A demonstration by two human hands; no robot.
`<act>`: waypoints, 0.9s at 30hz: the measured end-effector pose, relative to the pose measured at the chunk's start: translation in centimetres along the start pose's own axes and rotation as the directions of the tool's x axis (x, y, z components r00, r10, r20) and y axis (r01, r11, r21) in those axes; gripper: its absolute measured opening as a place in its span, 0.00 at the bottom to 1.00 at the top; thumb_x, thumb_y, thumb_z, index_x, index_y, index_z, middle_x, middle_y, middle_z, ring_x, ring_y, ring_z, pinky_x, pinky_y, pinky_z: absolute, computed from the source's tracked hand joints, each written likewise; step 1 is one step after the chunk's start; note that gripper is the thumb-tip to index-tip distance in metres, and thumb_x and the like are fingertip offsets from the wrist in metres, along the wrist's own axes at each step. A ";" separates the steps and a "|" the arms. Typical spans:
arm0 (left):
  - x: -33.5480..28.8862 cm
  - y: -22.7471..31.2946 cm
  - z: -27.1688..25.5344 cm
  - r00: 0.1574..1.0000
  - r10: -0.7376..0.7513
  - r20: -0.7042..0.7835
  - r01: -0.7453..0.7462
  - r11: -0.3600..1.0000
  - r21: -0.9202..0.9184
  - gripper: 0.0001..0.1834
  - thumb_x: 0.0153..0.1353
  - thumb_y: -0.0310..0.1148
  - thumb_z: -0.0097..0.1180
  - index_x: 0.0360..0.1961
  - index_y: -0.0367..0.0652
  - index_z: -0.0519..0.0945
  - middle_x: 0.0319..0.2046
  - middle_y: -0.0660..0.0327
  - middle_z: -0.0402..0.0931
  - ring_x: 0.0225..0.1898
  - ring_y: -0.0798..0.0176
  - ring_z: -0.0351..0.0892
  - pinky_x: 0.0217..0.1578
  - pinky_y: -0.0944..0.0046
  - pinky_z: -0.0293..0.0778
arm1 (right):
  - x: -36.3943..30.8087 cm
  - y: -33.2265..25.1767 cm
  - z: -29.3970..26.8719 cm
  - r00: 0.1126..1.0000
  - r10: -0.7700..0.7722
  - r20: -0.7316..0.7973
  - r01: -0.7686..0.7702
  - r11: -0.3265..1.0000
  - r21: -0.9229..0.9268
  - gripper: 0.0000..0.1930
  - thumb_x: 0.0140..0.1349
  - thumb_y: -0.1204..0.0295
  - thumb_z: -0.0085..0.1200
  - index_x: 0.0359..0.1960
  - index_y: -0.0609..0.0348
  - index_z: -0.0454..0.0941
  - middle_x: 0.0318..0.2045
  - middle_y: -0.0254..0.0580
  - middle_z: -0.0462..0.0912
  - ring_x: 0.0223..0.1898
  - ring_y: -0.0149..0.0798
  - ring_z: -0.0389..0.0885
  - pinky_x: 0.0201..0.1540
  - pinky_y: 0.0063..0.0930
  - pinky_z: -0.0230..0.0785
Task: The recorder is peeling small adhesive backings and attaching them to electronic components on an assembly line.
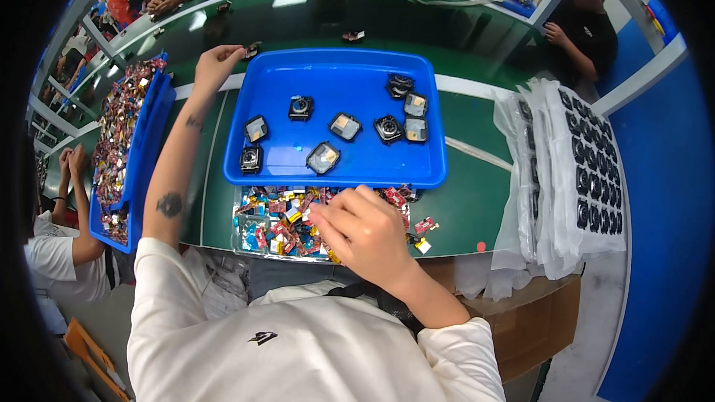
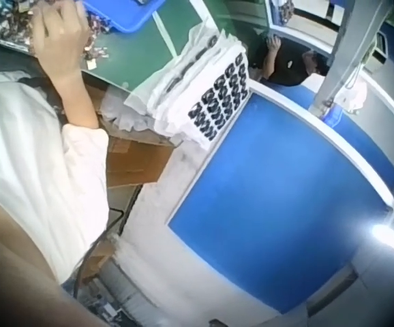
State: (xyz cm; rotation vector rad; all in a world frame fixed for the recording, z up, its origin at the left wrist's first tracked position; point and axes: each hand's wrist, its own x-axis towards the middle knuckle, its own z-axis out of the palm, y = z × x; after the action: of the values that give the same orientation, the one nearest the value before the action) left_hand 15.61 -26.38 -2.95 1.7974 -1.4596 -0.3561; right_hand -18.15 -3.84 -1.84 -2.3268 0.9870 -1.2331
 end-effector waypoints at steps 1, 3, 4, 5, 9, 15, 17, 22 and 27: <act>-2.5 1.7 -1.1 0.991 0.108 0.083 -0.100 0.991 -0.093 0.16 0.54 0.44 0.62 0.40 0.48 0.86 0.34 0.64 0.83 0.40 0.68 0.78 0.42 0.65 0.68 | 0.2 0.1 0.0 1.000 -0.013 -0.026 0.012 1.000 -0.025 0.12 0.45 0.82 0.63 0.34 0.58 0.86 0.23 0.36 0.76 0.24 0.35 0.72 0.25 0.27 0.63; -8.3 5.6 -3.1 0.935 0.274 0.224 -0.255 0.960 -0.112 0.15 0.54 0.39 0.63 0.39 0.42 0.86 0.33 0.63 0.83 0.34 0.71 0.75 0.36 0.72 0.68 | 0.5 0.1 -0.3 0.999 0.034 -0.032 -0.036 0.997 -0.069 0.08 0.47 0.81 0.63 0.31 0.58 0.85 0.23 0.35 0.75 0.24 0.34 0.72 0.25 0.27 0.64; -11.2 6.3 -3.8 0.907 0.368 0.202 -0.341 0.927 -0.156 0.13 0.53 0.37 0.63 0.37 0.41 0.86 0.32 0.63 0.83 0.30 0.71 0.72 0.34 0.68 0.68 | 0.7 0.2 -0.3 0.998 0.053 -0.040 -0.057 0.991 -0.117 0.05 0.48 0.79 0.63 0.28 0.58 0.84 0.22 0.34 0.73 0.25 0.34 0.71 0.25 0.27 0.64; -13.6 7.0 -4.4 0.881 0.425 0.207 -0.385 0.899 -0.207 0.10 0.52 0.34 0.64 0.34 0.40 0.86 0.30 0.61 0.82 0.30 0.69 0.74 0.34 0.67 0.69 | 0.7 0.5 -0.1 0.998 0.046 -0.041 -0.051 0.991 -0.126 0.04 0.48 0.79 0.62 0.28 0.59 0.84 0.21 0.34 0.72 0.25 0.34 0.70 0.25 0.27 0.64; -21.4 7.7 -5.3 0.797 0.595 0.106 -0.605 0.787 0.123 0.09 0.41 0.28 0.71 0.17 0.43 0.80 0.16 0.65 0.71 0.22 0.63 0.68 0.27 0.62 0.59 | 0.5 0.8 -0.3 0.996 0.081 0.034 -0.077 0.993 -0.086 0.07 0.51 0.79 0.61 0.34 0.60 0.82 0.23 0.37 0.74 0.26 0.37 0.72 0.27 0.30 0.66; -25.5 5.5 -3.6 0.868 0.496 -0.006 -0.464 0.817 0.343 0.09 0.39 0.29 0.72 0.20 0.47 0.81 0.15 0.71 0.67 0.23 0.65 0.65 0.29 0.61 0.56 | 0.8 0.4 0.5 0.997 0.070 -0.029 -0.070 0.998 0.005 0.06 0.51 0.81 0.60 0.33 0.64 0.82 0.26 0.42 0.78 0.28 0.40 0.75 0.29 0.31 0.67; -25.6 5.6 -3.7 0.845 0.534 0.004 -0.509 0.803 0.310 0.08 0.39 0.27 0.71 0.21 0.46 0.82 0.16 0.70 0.68 0.24 0.65 0.66 0.29 0.61 0.57 | 0.9 0.1 0.4 0.998 0.056 -0.025 -0.056 0.998 0.017 0.08 0.50 0.82 0.60 0.34 0.63 0.82 0.26 0.42 0.79 0.27 0.39 0.76 0.28 0.29 0.66; -25.9 7.4 -4.6 0.845 0.534 -0.027 -0.532 0.845 0.057 0.08 0.39 0.21 0.67 0.23 0.43 0.82 0.20 0.65 0.72 0.26 0.64 0.69 0.28 0.63 0.63 | 0.7 -0.3 0.2 0.998 0.055 0.022 -0.057 0.992 0.111 0.08 0.50 0.81 0.61 0.34 0.62 0.83 0.28 0.42 0.81 0.29 0.39 0.76 0.31 0.28 0.66; -26.1 8.6 -2.9 0.936 0.352 0.029 -0.298 0.832 -0.467 0.08 0.43 0.19 0.66 0.26 0.40 0.83 0.25 0.61 0.80 0.27 0.64 0.74 0.30 0.67 0.67 | 1.4 -0.7 0.4 1.000 0.011 -0.008 -0.010 0.985 0.171 0.08 0.48 0.79 0.64 0.32 0.63 0.81 0.33 0.41 0.80 0.33 0.39 0.77 0.33 0.28 0.67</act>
State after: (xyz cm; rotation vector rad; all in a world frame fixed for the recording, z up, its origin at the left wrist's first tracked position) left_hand 3.54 -1.56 -1.42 1.1432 -1.5717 -0.5792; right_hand -16.99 -4.32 -0.80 -2.1831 0.8583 -1.2725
